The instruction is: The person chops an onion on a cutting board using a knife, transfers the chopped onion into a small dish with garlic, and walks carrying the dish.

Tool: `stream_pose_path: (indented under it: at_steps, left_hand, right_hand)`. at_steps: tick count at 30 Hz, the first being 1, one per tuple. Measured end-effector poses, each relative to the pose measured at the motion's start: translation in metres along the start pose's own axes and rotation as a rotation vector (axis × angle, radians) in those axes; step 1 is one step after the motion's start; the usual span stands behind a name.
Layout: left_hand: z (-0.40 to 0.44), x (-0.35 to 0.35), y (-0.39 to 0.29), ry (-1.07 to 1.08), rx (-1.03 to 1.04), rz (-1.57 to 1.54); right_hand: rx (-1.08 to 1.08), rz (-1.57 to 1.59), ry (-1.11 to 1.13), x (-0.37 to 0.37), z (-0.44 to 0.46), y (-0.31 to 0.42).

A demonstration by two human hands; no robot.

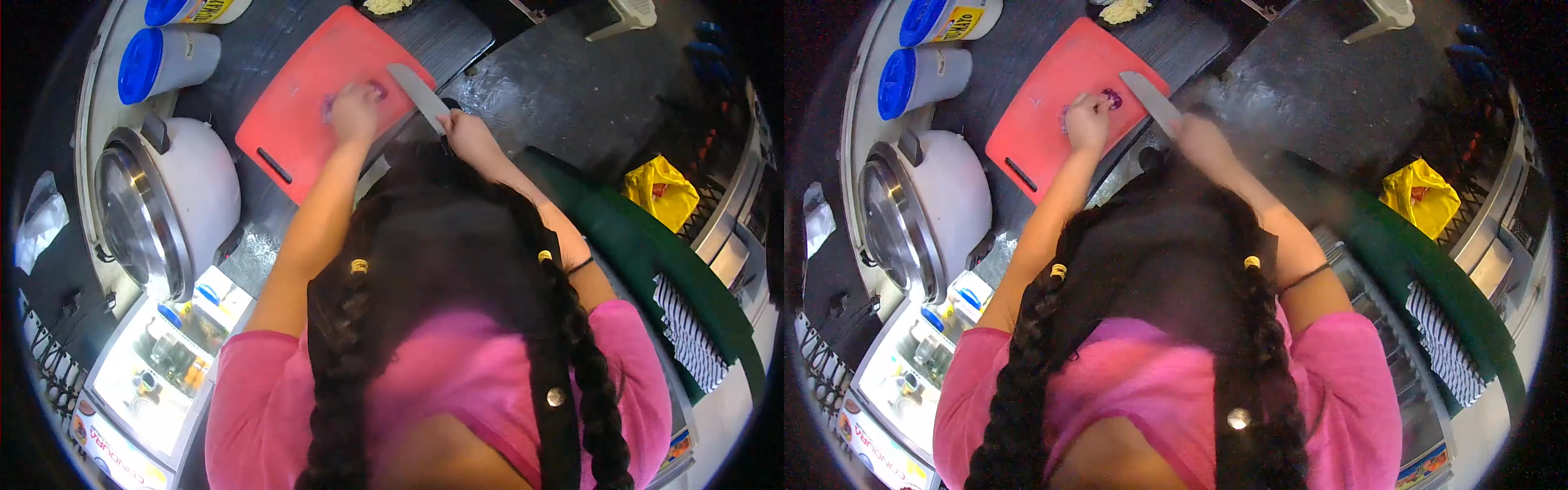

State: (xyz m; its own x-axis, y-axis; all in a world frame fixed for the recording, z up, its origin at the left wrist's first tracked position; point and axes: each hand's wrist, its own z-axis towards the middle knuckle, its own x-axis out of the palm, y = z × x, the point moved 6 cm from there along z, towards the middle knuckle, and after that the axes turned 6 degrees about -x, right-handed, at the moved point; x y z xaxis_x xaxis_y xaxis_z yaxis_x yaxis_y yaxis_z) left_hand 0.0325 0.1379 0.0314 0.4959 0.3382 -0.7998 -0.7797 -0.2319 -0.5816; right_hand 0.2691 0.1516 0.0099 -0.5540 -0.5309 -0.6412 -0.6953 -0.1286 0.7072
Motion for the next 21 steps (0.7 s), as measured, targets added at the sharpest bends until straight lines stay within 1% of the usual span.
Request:
stream_pose_path:
  at_steps: [1,3,9,12,14,18,20,21]
  left_hand:
    - [0.0,0.001,0.002,0.009,-0.009,0.005]
    - [0.001,0.003,0.006,0.015,-0.017,0.014]
    - [0.001,0.001,0.0,0.021,-0.041,0.002]
    - [0.003,0.001,0.001,0.044,-0.051,0.03]
    - [0.002,0.001,0.0,0.037,-0.017,0.008]
    - [0.003,0.005,0.007,0.019,-0.055,0.024]
    - [0.003,0.006,0.006,0.003,0.005,0.021]
    - [0.002,0.004,0.005,0.004,0.003,0.02]
  right_hand:
    - [0.002,0.001,-0.003,0.001,0.003,0.002]
    - [0.012,0.009,0.092,0.009,0.01,0.008]
    - [0.025,0.008,0.128,0.016,0.009,0.012]
    - [0.027,0.027,0.101,0.014,0.008,0.015]
    - [0.019,0.034,0.106,0.016,0.008,0.016]
    - [0.016,0.045,0.107,0.016,0.009,0.019]
    - [0.003,0.032,0.1,0.024,0.01,0.014]
    - [-0.01,0.019,0.093,0.025,0.011,0.016]
